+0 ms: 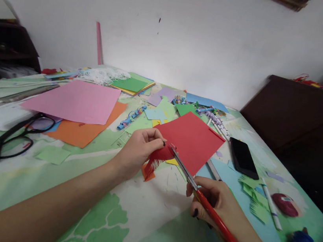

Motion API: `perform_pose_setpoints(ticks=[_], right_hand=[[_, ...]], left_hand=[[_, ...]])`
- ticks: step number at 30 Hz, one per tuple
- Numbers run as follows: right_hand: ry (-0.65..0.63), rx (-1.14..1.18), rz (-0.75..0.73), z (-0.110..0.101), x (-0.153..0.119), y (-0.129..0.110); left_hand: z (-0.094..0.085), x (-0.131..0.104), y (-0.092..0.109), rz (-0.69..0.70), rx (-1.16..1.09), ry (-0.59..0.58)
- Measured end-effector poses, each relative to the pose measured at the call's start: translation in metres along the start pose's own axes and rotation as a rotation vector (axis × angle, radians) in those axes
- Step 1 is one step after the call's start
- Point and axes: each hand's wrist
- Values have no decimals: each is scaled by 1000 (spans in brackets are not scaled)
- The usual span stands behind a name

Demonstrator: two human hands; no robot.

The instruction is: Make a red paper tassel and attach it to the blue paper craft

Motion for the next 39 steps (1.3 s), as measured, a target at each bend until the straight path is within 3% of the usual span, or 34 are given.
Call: perform_pose_setpoints(ticks=[39], right_hand=[[1, -1, -12, 0, -2, 3]], left_hand=[[-1, -1, 1, -4, 51, -22]])
Point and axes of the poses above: each hand's wrist, its own x-axis towards the middle knuckle, its own z-axis out of the palm, y = z × x, and after that the axes turned 2 degrees about z, right-handed
